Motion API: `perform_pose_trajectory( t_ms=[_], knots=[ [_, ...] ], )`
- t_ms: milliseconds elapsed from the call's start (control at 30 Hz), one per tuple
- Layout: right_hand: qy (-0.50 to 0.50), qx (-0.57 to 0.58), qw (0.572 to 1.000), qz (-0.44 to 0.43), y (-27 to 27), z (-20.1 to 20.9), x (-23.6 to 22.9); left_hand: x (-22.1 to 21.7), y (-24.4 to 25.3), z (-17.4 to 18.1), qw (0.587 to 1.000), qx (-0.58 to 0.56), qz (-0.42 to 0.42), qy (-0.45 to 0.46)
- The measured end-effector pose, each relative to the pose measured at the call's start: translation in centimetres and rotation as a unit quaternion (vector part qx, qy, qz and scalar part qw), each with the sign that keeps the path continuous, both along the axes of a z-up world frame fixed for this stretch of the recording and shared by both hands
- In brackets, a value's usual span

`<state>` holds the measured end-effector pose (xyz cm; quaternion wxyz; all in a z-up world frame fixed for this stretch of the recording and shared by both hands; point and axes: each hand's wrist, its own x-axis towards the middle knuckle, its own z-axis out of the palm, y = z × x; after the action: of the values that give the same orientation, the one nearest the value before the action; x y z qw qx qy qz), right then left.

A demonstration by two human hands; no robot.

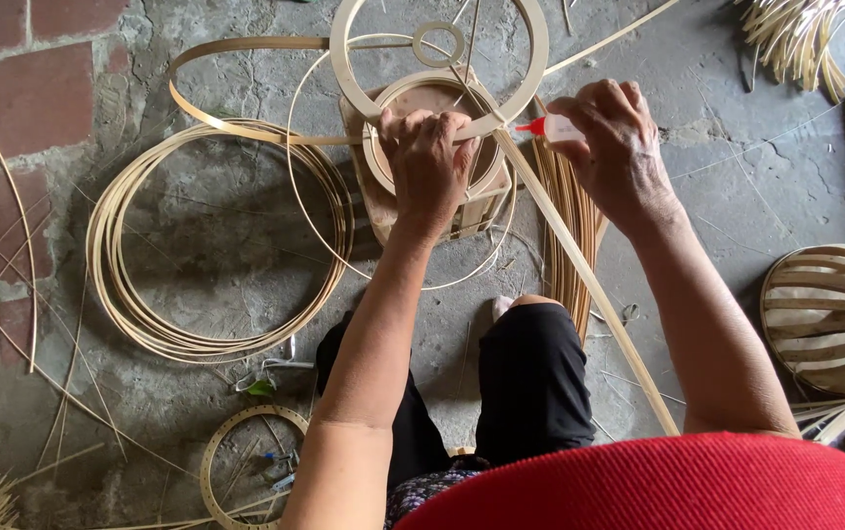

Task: The person is assembling a bamboo structure by gluing and positioning bamboo strips around circular frames.

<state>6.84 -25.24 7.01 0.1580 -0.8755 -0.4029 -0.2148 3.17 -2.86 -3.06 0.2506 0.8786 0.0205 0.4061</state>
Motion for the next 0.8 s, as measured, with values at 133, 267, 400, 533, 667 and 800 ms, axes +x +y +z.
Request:
perform_pose_trajectory(
  t_ms=[133, 267, 400, 533, 667, 800],
  knots=[
    [-0.014, -0.006, 1.000, 0.020, 0.3, 0.3, 0.3, 0.2, 0.1, -0.3, 1.000, -0.002, -0.005, 0.010],
    [-0.077, -0.027, 0.996, 0.044, 0.6, 0.8, 0.3, 0.1, 0.0, 0.0, 1.000, -0.004, -0.011, 0.009],
    [-0.079, -0.043, 0.995, 0.039, 0.7, 1.1, 0.2, -0.1, 0.0, 0.5, 1.000, 0.001, -0.007, 0.013],
    [-0.086, -0.037, 0.994, 0.051, 0.3, 0.9, 0.4, -0.2, 0.0, 0.6, 1.000, -0.005, -0.011, 0.006],
    [-0.090, -0.038, 0.995, 0.039, 0.2, 0.8, 0.2, -0.3, 0.0, 0.5, 1.000, -0.007, -0.014, 0.011],
    [-0.085, -0.032, 0.995, 0.045, 0.4, 0.6, 0.1, 0.1, 0.0, 0.1, 1.000, -0.005, -0.011, 0.016]
  ],
)
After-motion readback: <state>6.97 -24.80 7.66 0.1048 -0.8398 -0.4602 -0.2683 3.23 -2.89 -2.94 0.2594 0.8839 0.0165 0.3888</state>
